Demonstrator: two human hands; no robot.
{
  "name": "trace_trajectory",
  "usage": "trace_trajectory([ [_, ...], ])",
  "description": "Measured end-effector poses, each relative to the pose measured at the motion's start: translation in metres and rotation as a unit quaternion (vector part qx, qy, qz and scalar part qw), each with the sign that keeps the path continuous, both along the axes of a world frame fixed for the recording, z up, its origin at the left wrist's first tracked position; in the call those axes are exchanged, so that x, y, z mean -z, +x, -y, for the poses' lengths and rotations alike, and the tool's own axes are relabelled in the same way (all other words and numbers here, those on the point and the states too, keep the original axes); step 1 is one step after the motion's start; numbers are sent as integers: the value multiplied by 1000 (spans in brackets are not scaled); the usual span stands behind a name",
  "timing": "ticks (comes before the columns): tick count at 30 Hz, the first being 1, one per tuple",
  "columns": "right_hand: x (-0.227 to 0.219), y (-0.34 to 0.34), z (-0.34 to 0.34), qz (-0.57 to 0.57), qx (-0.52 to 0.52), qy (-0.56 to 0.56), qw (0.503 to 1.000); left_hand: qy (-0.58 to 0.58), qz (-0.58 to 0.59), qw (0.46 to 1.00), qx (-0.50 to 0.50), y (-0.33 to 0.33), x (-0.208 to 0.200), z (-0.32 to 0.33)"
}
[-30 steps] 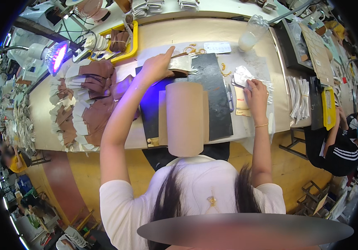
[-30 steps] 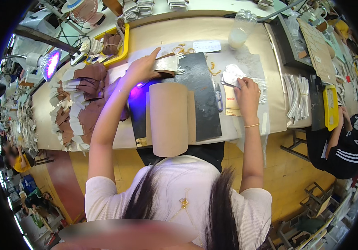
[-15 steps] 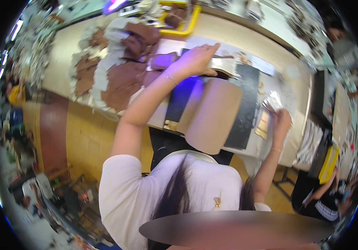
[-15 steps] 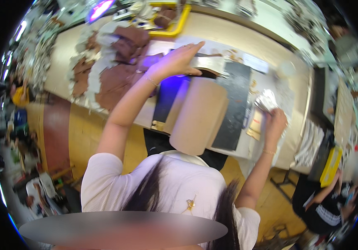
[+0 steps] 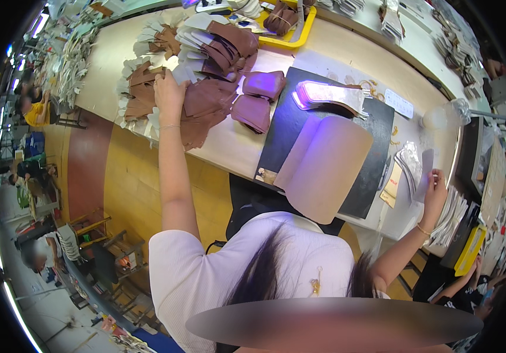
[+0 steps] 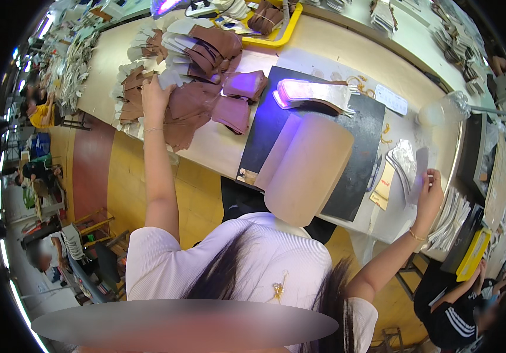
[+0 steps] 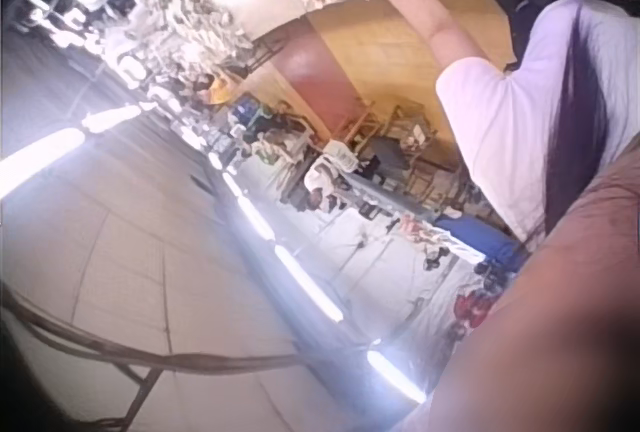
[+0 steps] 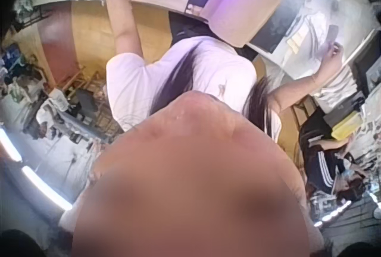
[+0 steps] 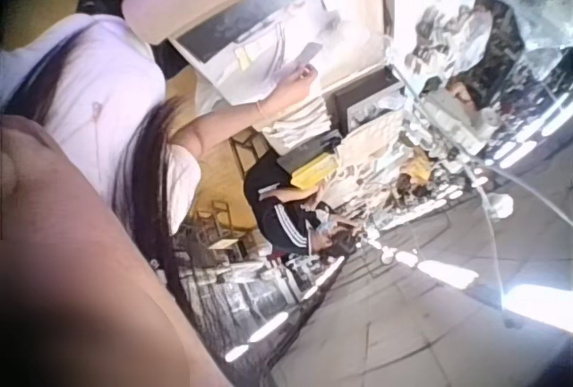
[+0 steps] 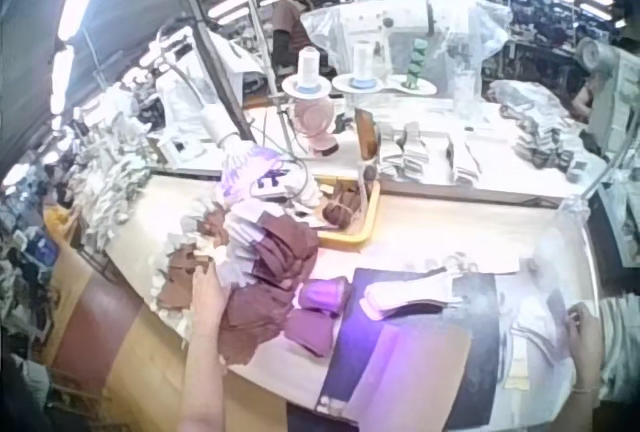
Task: The person repeatedly picks up small fabric pieces and aligns them with a curved cardboard template on a workbench. They handle the pieces one at a time, placing them on the template and then moving them aside. The person continues this process throughout the clip, working with multiple fabric pieces and the template.
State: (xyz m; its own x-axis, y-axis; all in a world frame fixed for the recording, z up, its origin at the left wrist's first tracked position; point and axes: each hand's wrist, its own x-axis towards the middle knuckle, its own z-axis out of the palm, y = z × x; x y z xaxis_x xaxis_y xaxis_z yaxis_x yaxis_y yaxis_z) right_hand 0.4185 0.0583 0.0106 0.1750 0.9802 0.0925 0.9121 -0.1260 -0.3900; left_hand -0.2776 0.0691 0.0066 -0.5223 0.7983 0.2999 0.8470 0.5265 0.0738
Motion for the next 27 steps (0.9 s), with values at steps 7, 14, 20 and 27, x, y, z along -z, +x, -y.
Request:
trace_trajectory([
  [7, -9, -28, 7, -43, 0, 17, 999, 13, 85, 994, 73, 12, -1, -4],
  [14, -5, -36, 7, -75, -2, 10, 997, 84, 89, 990, 68, 4, 4, 5],
  [20, 1, -45, 5, -63, -29, 49, 996, 211, 123, 962, 123, -3, 28, 4],
  [27, 2, -51, 5, -98, -27, 60, 993, 64, 362, 930, 21, -4, 14, 2],
])
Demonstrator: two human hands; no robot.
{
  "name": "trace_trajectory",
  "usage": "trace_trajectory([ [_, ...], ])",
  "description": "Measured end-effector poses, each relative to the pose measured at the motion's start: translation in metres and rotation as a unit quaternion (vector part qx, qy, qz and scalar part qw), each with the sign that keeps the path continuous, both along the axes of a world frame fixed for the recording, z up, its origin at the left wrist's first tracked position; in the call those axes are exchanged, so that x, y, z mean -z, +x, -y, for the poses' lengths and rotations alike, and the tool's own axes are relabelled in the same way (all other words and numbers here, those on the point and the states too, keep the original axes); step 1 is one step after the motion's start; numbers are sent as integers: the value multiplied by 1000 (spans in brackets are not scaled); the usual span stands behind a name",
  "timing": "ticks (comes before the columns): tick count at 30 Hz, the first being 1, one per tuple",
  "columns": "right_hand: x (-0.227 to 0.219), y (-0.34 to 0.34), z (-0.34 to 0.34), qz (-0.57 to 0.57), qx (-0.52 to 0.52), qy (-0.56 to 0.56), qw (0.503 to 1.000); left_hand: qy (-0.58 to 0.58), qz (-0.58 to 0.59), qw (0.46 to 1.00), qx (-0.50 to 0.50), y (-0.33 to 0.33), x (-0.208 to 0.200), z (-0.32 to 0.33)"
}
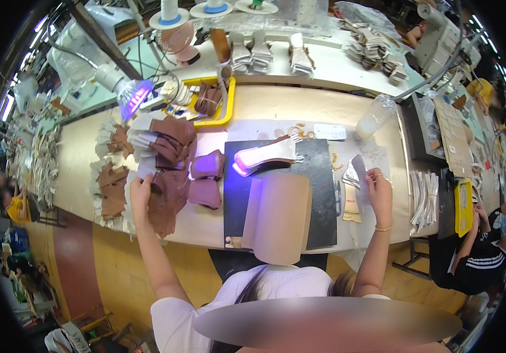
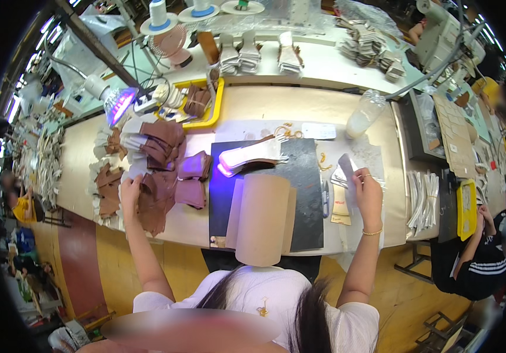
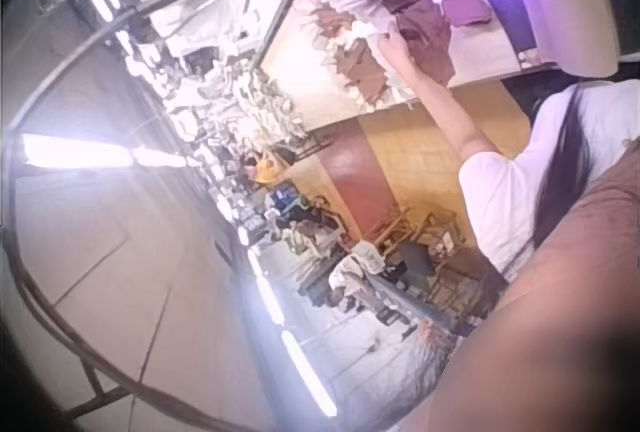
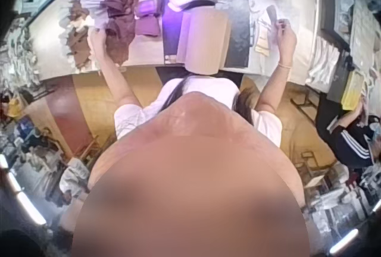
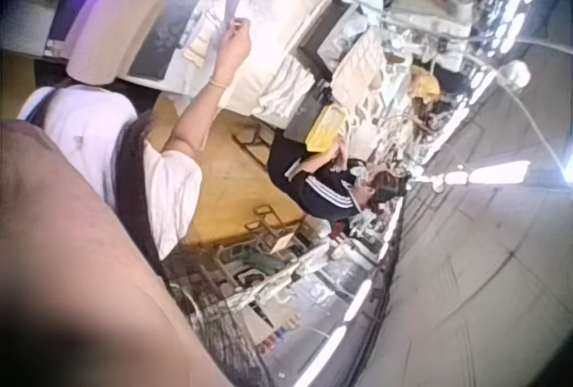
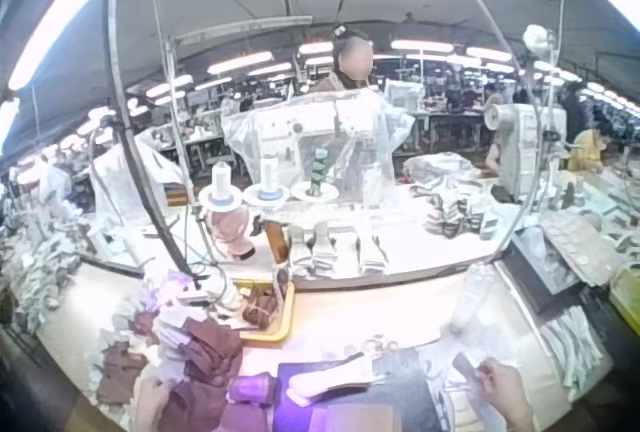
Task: The person repeatedly picks up small fabric pieces and aligns them with a curved cardboard template on a workbench. They handle the pieces one at a time, placing them on the template and then moving them aside. The person continues this process throughout the clip, working with multiple fabric pieces and the template.
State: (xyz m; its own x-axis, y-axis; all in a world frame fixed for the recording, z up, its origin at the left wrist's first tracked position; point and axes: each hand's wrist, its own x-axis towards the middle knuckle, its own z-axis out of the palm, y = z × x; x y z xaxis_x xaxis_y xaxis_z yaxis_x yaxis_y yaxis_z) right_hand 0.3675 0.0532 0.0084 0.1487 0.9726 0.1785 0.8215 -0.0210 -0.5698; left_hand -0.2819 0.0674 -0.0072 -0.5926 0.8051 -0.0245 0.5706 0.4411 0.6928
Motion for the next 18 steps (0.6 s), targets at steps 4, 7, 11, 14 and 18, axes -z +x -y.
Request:
trace_trajectory([
  [4, -1, -2, 1, -7, 10, -18, 1000, -1, 226, 973, -37, 2, -17, 6],
  [7, -4, -4, 3, -24, 15, -17, 999, 62, 237, 969, -21, 12, -38, 15],
  [11, -11, -10, 5, -56, 7, 13, 998, 74, 227, 969, 69, 43, -93, 32],
  [14, -18, -22, 3, -92, -5, 24, 995, 127, 317, 919, 197, 102, -125, 49],
  [18, -26, -42, 1, -132, -32, 30, 990, 53, 478, 814, 326, 190, -134, 61],
])
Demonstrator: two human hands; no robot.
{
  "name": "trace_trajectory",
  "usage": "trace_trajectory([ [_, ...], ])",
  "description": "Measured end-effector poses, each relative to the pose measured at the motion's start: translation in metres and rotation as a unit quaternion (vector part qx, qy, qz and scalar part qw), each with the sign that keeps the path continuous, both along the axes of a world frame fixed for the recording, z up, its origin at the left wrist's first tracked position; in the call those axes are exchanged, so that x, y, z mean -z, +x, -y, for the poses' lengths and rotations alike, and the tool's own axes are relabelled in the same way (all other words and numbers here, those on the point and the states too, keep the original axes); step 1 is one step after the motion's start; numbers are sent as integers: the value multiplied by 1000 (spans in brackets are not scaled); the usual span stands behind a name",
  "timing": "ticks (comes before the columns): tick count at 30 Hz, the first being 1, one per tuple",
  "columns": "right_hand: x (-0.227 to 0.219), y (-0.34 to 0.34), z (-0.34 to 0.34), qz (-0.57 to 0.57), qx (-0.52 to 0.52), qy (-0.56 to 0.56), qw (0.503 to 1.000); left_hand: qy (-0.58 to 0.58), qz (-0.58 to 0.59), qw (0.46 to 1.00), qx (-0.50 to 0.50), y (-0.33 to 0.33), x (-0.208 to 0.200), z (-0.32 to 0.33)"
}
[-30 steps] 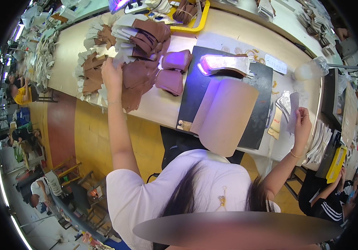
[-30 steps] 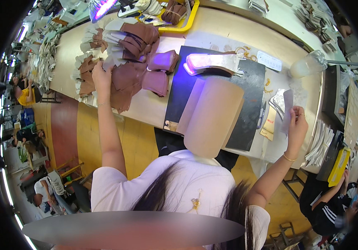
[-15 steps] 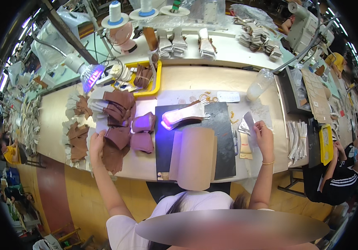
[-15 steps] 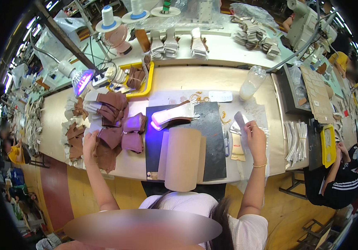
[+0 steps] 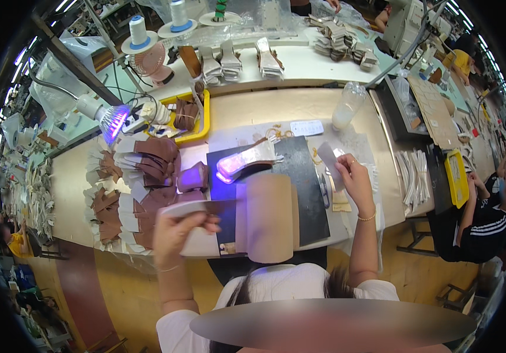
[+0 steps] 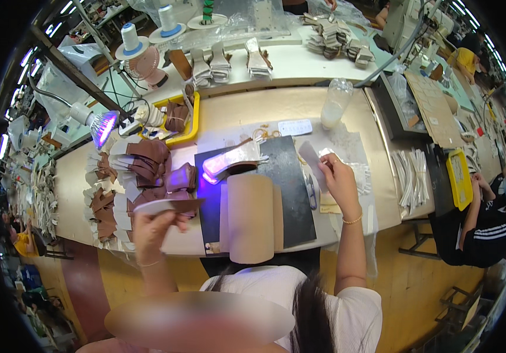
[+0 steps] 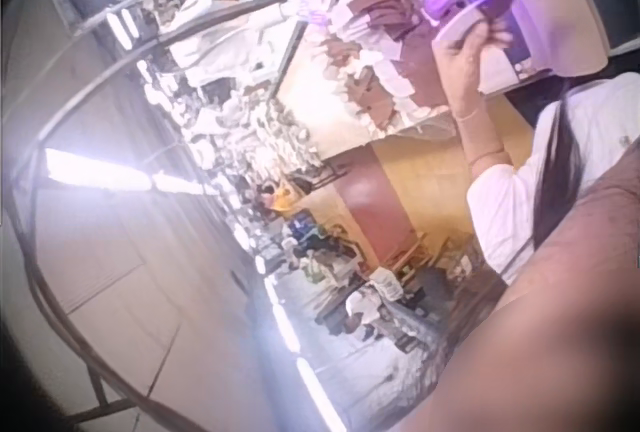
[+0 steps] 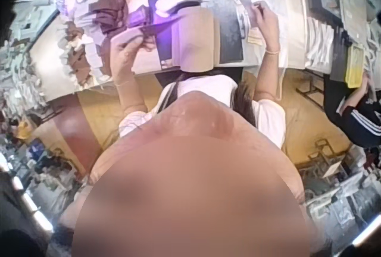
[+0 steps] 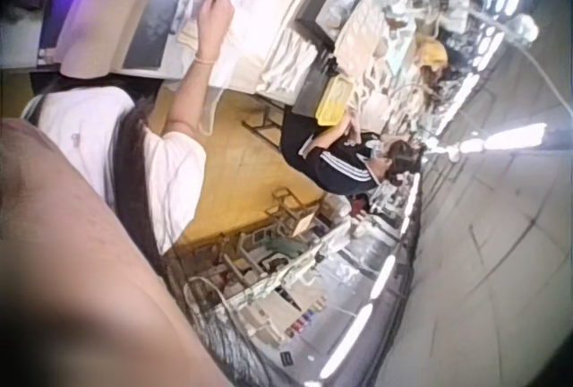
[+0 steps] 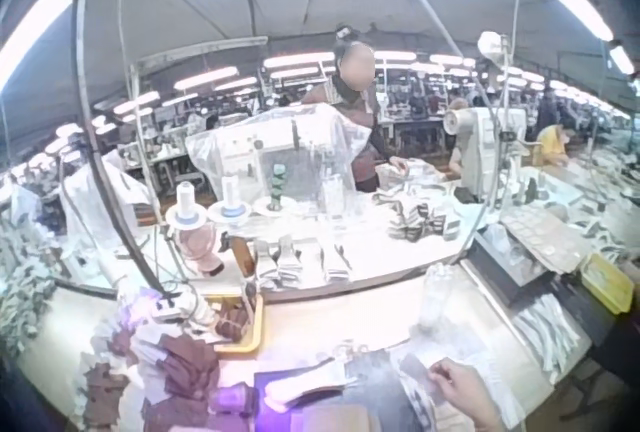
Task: The person repeatedly picks up small fabric pieces and aligns them with a curved cardboard template on a workbench. They handle the pieces one at a time, placing them on the template and then moving them aside. The person continues this process throughout the clip, working with multiple fabric pieces and the template.
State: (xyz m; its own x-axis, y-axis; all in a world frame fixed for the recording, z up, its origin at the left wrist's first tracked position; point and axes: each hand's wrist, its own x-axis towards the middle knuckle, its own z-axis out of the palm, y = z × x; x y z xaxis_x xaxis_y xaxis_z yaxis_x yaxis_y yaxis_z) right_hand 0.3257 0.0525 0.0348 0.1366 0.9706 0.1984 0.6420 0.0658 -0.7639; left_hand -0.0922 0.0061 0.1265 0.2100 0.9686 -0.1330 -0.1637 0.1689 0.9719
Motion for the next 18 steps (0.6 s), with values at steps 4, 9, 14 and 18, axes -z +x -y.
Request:
trace_trajectory([
  [4, -10, -7, 10, -14, -6, 9, 1000, -149, 192, 964, 109, 68, 33, 10],
  [9, -21, 2, 25, -23, 10, -28, 999, -148, 36, 986, 60, 76, 66, 16],
  [14, -22, -9, 29, -76, -24, -42, 996, -134, 20, 990, 47, 61, 70, 17],
  [18, -26, -30, 30, -119, -80, -33, 989, -158, 48, 986, 40, 60, 77, 14],
])
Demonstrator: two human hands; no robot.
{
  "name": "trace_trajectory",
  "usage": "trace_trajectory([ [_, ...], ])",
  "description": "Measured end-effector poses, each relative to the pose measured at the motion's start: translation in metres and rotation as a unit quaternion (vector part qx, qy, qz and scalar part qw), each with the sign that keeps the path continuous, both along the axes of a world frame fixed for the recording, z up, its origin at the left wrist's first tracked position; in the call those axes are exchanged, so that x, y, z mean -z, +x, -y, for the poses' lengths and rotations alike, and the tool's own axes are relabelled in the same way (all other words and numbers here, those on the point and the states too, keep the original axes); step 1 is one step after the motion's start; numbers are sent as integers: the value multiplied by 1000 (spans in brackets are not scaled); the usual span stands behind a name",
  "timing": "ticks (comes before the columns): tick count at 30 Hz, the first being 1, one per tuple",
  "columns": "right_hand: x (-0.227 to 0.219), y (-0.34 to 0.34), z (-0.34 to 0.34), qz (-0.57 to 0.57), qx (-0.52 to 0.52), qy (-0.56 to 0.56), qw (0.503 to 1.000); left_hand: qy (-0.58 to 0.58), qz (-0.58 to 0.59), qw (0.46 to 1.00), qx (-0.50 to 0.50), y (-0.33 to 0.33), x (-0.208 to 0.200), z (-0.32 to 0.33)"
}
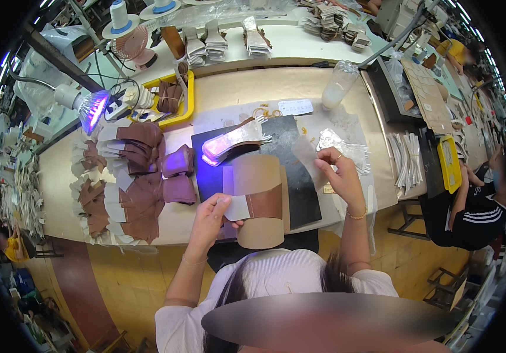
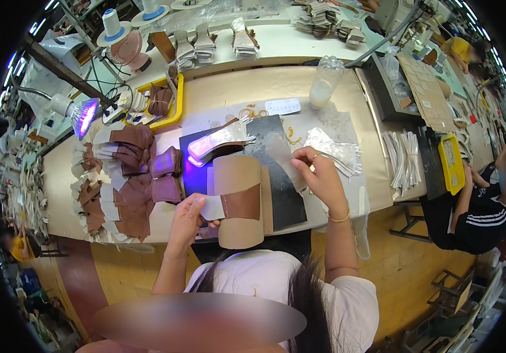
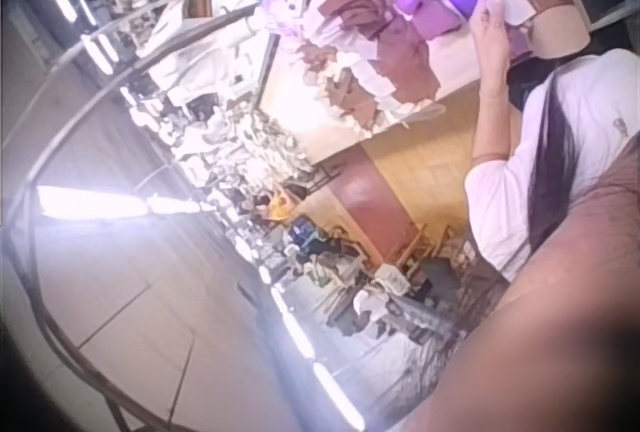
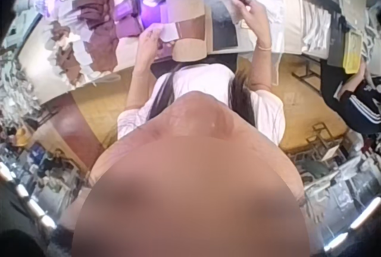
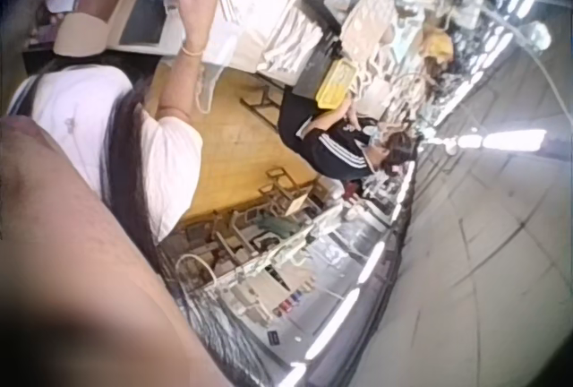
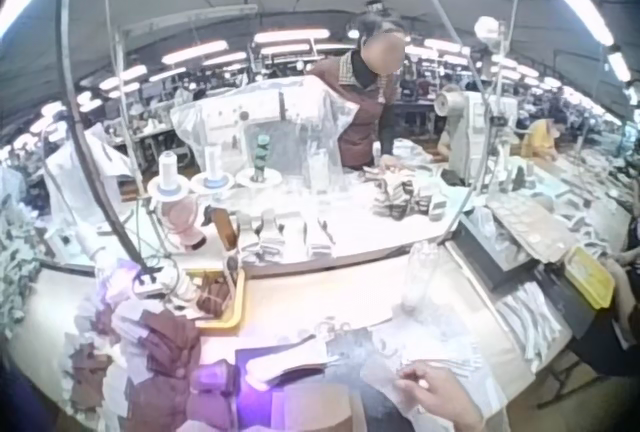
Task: The person repeatedly picks up small fabric pieces and aligns them with a curved cardboard template on a workbench. They handle the pieces one at a time, placing them on the template and then moving them aside. The person continues this process throughout the clip, working with multiple fabric pieces and the template.
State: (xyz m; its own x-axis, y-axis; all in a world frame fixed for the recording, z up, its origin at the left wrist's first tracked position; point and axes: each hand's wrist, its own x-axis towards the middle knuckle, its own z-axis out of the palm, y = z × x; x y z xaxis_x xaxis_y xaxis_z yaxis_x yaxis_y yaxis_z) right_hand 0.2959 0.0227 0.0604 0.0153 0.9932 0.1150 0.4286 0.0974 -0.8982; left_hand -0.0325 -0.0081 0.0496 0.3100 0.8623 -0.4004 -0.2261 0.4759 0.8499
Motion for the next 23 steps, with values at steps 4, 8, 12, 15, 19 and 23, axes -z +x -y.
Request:
trace_trajectory([
  [4, -7, -12, 2, -38, -23, -24, 999, -3, 75, 997, 6, 6, 9, -2],
  [8, -16, -16, 3, -57, -60, -15, 996, -34, 72, 997, 5, 8, 9, 0],
  [12, -22, -15, 5, -98, -92, -12, 991, -33, 33, 999, 19, 1, 7, -1],
  [15, -24, -15, 6, -130, -105, -27, 986, -34, 33, 998, 29, 3, 10, -4],
  [19, -24, -21, 8, -159, -116, -39, 980, -53, 30, 997, 38, 4, 12, -9],
  [23, -25, -20, 10, -139, -110, -54, 983, -75, 52, 995, 30, 5, 6, -7],
])
